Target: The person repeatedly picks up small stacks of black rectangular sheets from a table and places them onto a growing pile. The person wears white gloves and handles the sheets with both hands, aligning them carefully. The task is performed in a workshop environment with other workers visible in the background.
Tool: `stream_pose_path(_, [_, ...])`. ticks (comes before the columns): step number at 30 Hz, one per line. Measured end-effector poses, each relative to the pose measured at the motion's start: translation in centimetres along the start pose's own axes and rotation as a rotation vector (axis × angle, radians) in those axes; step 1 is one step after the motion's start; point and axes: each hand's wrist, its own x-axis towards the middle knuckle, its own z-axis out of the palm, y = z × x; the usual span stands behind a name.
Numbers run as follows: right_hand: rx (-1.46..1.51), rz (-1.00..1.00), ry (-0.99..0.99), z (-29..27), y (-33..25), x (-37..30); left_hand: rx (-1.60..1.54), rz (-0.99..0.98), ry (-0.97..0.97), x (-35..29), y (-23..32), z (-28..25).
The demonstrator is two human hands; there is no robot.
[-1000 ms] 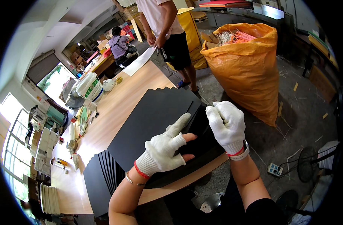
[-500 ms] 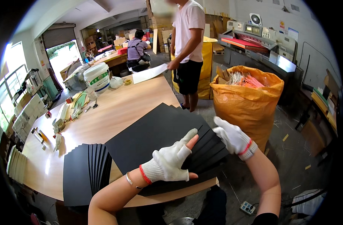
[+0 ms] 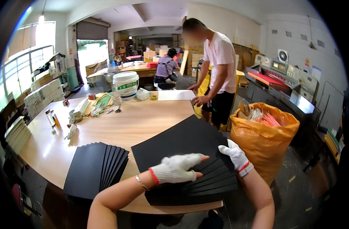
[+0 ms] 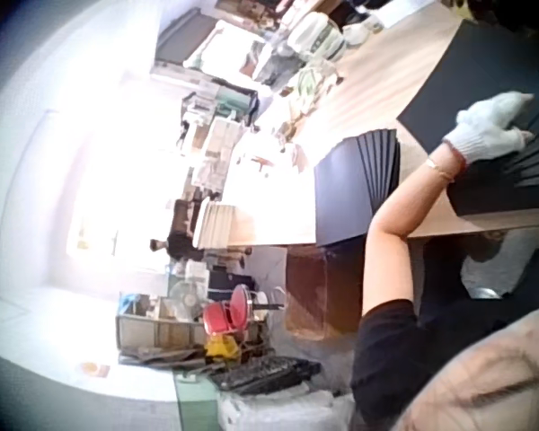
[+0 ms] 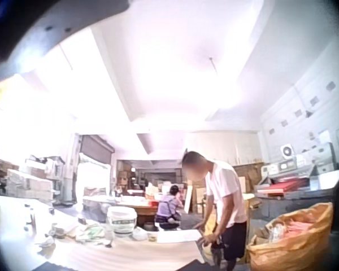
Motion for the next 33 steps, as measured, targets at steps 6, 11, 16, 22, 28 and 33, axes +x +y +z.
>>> stream_pose_path(6, [-0.101,-0.432,0.07,0.2,2.0,-1.4,0.132,-0.356,0.904,-6.3,-9.3,1.1])
stream_pose_path(11, [-0.009,-0.429,0.04,-0.8,3.4,-1.6,-1.058,-0.422,0.723,-10.0,-11.4,4.0])
stream_pose_path(16, [-0.092,-0.137,-0.071,-0.6,0.7,-1.8,-1.69,-0.322,0.492,-13.2,-6.2,6.1])
stream_pose_path(22, [0.595,0.424,-0.441,-4.3,2.1,2.7,-1.849,-0.31,0.813,-20.2,-4.8,7.6])
stream_pose_path(28, [0.52,0.48,-0.344,-5.4,3.2,3.2,-1.742,-0.248,1.245,-30.7,-5.0,7.1])
stream_pose_path(33, [-0.011,0.097,0.027,-0.5,1.6,0.3,-1.54,-0.072,1.518,-36.2,-9.4,7.0])
